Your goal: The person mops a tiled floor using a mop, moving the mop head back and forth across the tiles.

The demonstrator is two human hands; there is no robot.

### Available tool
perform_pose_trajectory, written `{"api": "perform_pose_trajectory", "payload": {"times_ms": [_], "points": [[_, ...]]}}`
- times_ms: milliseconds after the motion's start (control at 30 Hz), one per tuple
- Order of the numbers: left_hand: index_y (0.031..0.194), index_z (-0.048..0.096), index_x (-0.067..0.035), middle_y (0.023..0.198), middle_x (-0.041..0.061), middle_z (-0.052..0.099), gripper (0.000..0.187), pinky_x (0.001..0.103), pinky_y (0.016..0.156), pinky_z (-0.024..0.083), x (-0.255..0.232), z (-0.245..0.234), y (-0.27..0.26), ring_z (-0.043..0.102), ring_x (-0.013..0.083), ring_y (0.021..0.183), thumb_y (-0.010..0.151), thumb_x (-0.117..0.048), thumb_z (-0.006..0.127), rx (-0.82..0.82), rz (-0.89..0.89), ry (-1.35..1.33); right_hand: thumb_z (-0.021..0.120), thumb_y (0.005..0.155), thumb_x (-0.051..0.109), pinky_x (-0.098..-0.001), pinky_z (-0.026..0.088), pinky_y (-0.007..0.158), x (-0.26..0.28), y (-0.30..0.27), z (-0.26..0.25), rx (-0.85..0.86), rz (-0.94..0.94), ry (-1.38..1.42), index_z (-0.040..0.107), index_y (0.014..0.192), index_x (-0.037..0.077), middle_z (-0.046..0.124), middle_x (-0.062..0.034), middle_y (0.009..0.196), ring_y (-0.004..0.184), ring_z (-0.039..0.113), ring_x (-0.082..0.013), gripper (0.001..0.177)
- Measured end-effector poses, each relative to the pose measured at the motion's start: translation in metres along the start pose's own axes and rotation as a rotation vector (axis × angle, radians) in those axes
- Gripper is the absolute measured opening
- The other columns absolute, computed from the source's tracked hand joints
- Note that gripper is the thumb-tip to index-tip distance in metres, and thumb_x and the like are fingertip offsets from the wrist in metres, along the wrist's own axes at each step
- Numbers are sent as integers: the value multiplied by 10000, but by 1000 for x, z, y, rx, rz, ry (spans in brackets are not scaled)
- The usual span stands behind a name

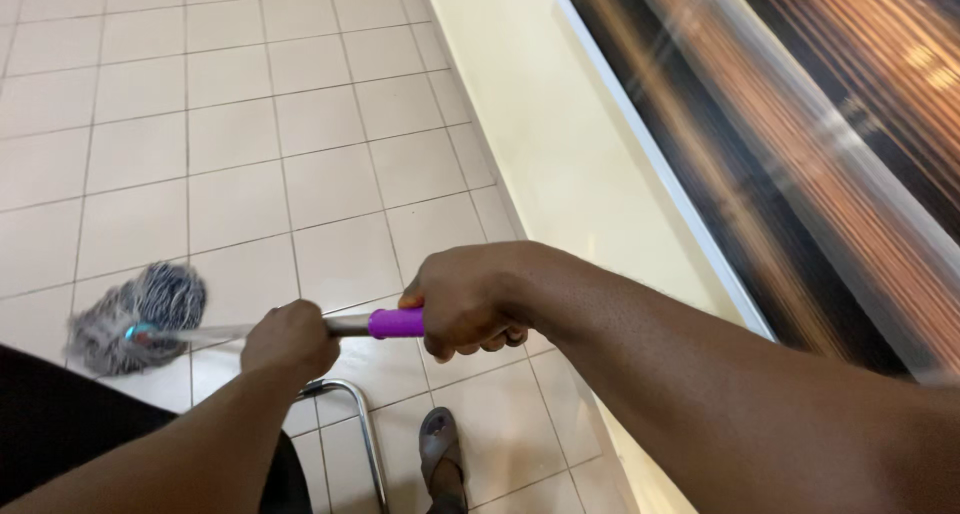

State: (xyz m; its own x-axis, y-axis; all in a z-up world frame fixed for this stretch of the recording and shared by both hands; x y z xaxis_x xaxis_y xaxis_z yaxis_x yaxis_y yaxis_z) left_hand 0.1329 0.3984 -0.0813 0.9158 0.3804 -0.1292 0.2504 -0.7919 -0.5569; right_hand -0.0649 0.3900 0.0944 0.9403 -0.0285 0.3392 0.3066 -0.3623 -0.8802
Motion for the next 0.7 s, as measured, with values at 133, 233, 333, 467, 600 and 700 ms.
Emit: {"api": "perform_pose_trajectory", "payload": {"times_ms": [133, 233, 333, 467, 600, 700], "points": [[1031, 730, -71, 1069, 142, 764, 234, 458, 931, 582, -18, 15, -11, 717, 322, 1062, 901, -264, 705, -30, 59, 12, 657, 815, 27, -345, 331, 426, -19, -38, -1, -34, 39, -51, 627, 1354, 211, 499, -51, 592, 463, 395, -160, 570], [1033, 723, -59, 1081, 158, 753, 222, 456, 932, 581, -59, 23, -30, 715, 333, 1062, 906, -237, 685, -68, 78, -13, 682, 844, 62, -352, 337, 426, -51, -74, -5, -86, 94, -44, 656, 1338, 213, 524, -56, 603, 463, 398, -164, 518], [1039, 727, -48, 1095, 163, 742, 228, 447, 930, 585, -115, 27, -57, 716, 344, 1057, 899, -225, 696, -74, 105, -29, 688, 871, 90, -347, 351, 441, -90, -112, -11, -161, 174, -63, 659, 1350, 240, 551, -49, 632, 480, 415, -155, 504], [1066, 734, -57, 1112, 158, 741, 235, 437, 935, 588, -186, 26, -89, 714, 342, 1069, 906, -226, 703, -49, 182, -29, 715, 887, 122, -374, 386, 521, -142, -163, -12, -278, 285, -32, 678, 1342, 229, 622, -61, 720, 567, 476, -173, 468], [1081, 727, -69, 1122, 146, 733, 208, 443, 929, 581, -244, 33, -109, 707, 330, 1074, 938, -214, 681, -28, 270, -33, 752, 880, 222, -408, 513, 744, -177, -199, 1, -369, 310, -77, 689, 1307, 211, 727, -12, 927, 803, 663, -183, 432], [1079, 730, -78, 1115, 144, 742, 196, 438, 921, 586, -279, 46, -120, 719, 319, 1059, 952, -219, 679, 6, 352, 14, 723, 904, 298, -451, 517, 842, -199, -221, 20, -398, 369, -53, 708, 1248, 184, 747, -60, 1008, 920, 677, -229, 362]]}}
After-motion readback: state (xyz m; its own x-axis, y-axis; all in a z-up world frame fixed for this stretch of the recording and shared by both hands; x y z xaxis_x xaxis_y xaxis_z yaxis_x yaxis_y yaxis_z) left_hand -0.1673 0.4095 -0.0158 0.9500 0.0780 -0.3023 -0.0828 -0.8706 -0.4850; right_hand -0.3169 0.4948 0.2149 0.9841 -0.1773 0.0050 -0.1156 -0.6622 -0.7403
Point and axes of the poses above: each hand's wrist, its own y-axis towards the middle knuckle, its own z-axis out of the palm, x = y × z, the point moved 6 cm from there along y, towards the middle knuckle
